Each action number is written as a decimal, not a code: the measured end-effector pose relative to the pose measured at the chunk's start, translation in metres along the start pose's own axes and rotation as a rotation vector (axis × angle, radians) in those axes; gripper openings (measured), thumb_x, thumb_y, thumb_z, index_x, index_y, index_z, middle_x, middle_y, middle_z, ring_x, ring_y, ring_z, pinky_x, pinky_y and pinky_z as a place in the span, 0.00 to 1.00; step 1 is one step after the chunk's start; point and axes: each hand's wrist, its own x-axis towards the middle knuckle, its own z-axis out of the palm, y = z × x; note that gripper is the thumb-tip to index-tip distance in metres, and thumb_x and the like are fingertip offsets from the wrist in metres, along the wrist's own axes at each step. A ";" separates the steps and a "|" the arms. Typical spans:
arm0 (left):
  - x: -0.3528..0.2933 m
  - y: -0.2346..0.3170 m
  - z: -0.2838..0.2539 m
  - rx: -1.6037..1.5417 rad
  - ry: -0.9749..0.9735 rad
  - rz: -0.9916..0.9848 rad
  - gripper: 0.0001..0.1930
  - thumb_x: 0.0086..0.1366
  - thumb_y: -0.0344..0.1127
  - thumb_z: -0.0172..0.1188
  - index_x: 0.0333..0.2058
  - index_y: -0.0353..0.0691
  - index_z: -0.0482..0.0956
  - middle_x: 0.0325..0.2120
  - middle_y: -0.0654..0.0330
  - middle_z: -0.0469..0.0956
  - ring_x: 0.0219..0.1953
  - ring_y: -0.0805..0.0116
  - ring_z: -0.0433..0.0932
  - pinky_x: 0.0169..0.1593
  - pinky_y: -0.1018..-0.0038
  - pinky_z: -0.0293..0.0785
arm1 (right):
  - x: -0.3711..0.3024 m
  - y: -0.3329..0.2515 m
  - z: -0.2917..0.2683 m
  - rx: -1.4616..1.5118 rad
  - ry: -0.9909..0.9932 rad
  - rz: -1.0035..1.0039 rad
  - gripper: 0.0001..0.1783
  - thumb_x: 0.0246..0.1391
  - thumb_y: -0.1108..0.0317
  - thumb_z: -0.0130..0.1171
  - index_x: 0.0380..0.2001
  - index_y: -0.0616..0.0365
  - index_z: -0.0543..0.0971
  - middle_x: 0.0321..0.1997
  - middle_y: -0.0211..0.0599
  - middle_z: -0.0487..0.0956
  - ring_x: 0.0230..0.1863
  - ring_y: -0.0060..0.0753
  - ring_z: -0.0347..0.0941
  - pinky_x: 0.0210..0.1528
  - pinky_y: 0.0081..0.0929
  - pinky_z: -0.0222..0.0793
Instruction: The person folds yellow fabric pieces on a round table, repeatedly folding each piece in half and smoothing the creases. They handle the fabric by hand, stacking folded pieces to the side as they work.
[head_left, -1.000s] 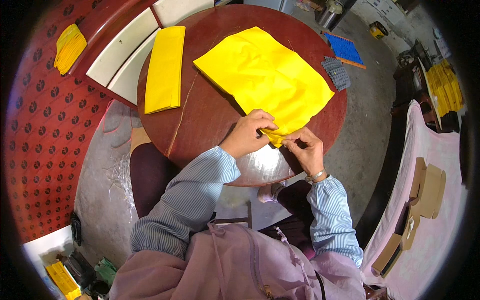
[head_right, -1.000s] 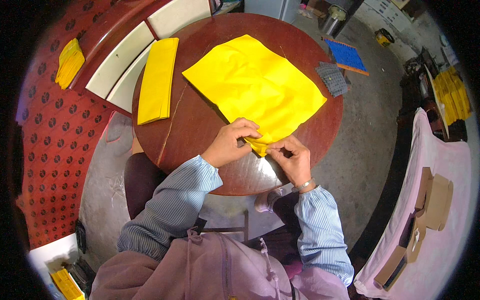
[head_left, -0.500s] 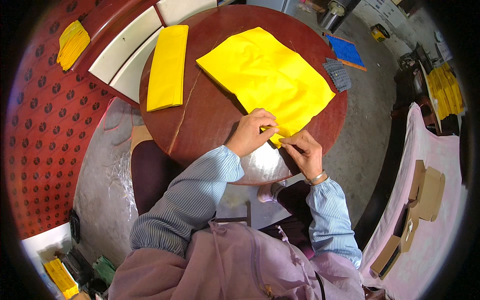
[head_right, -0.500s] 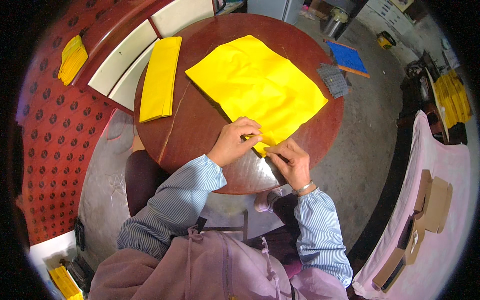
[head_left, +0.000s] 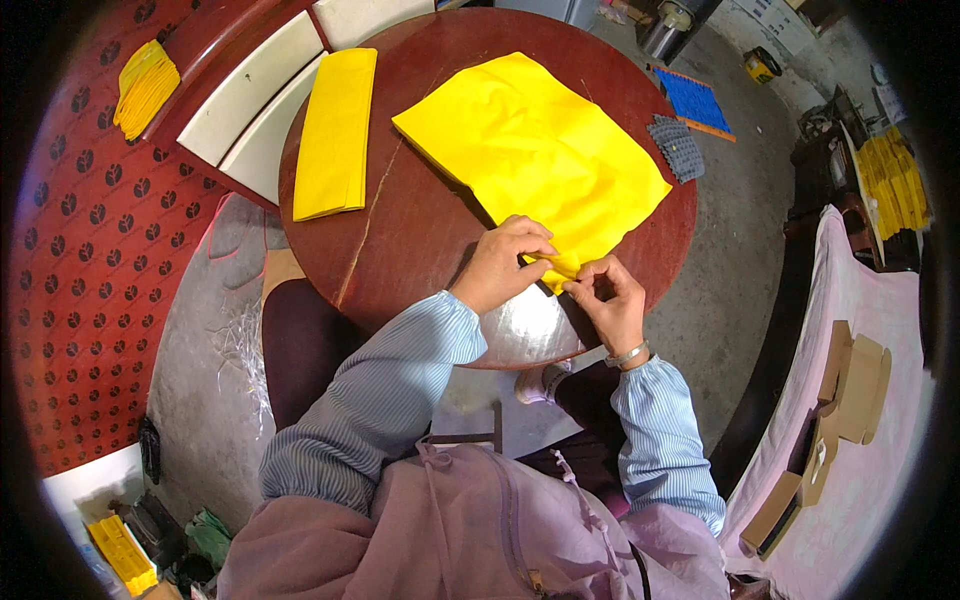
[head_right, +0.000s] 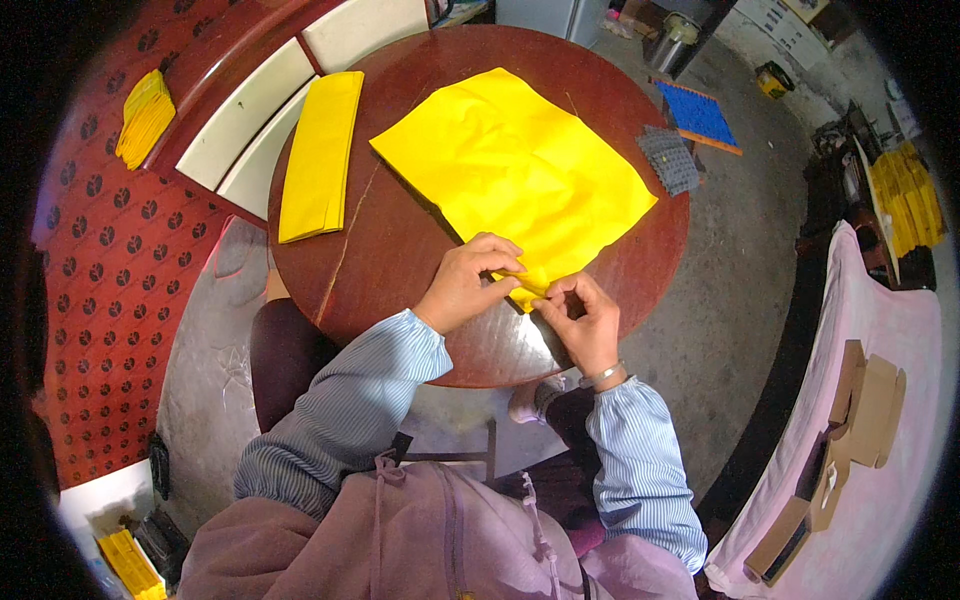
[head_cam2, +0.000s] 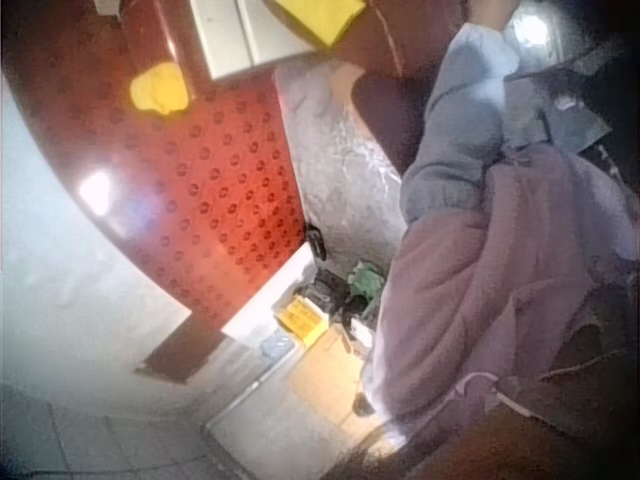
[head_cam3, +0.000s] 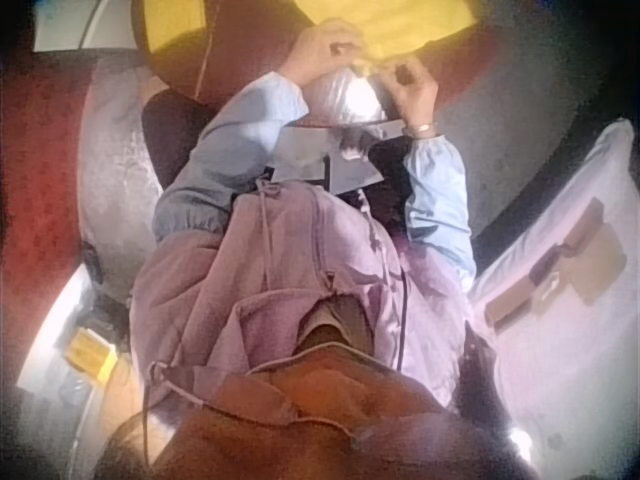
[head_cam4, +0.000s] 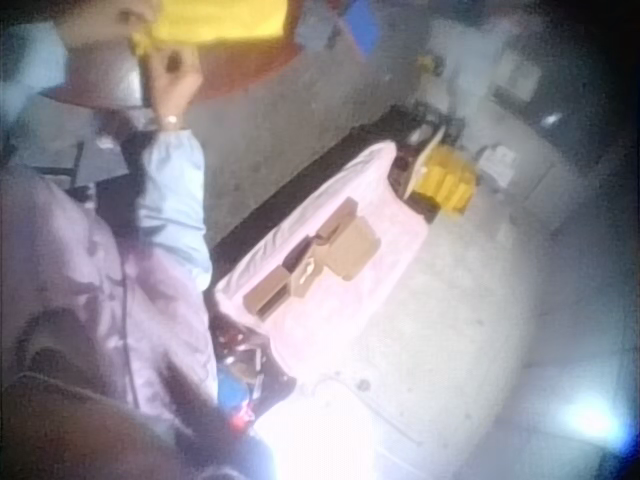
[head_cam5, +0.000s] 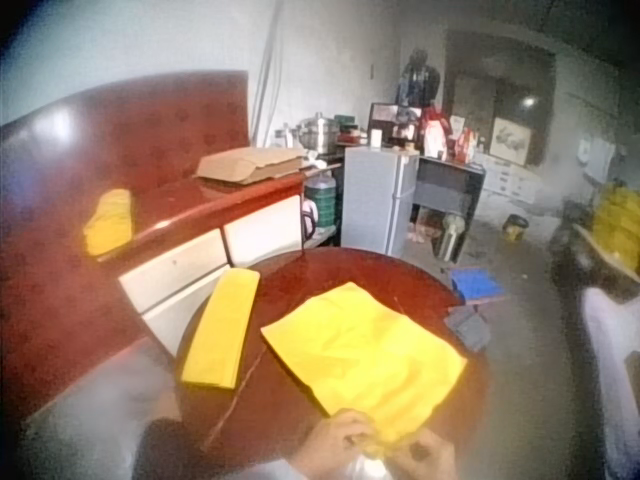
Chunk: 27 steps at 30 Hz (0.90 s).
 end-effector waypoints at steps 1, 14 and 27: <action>0.001 0.000 0.001 -0.010 0.014 0.002 0.07 0.67 0.30 0.72 0.42 0.36 0.88 0.52 0.51 0.84 0.56 0.54 0.84 0.63 0.63 0.81 | 0.000 -0.001 -0.001 -0.024 0.002 0.009 0.08 0.56 0.75 0.77 0.40 0.60 0.89 0.35 0.29 0.82 0.36 0.20 0.78 0.39 0.20 0.75; 0.003 -0.007 -0.003 -0.048 0.001 0.061 0.07 0.70 0.32 0.69 0.42 0.36 0.88 0.50 0.51 0.85 0.54 0.53 0.84 0.62 0.61 0.80 | 0.000 -0.003 -0.003 -0.017 -0.005 -0.033 0.08 0.56 0.74 0.78 0.39 0.61 0.90 0.36 0.31 0.84 0.37 0.22 0.80 0.41 0.22 0.75; 0.002 0.000 0.005 -0.021 0.069 -0.019 0.09 0.65 0.31 0.74 0.41 0.35 0.88 0.49 0.52 0.85 0.50 0.56 0.86 0.57 0.66 0.83 | -0.003 -0.008 -0.003 -0.126 -0.001 -0.076 0.08 0.56 0.74 0.78 0.38 0.60 0.88 0.34 0.31 0.82 0.36 0.22 0.80 0.40 0.21 0.75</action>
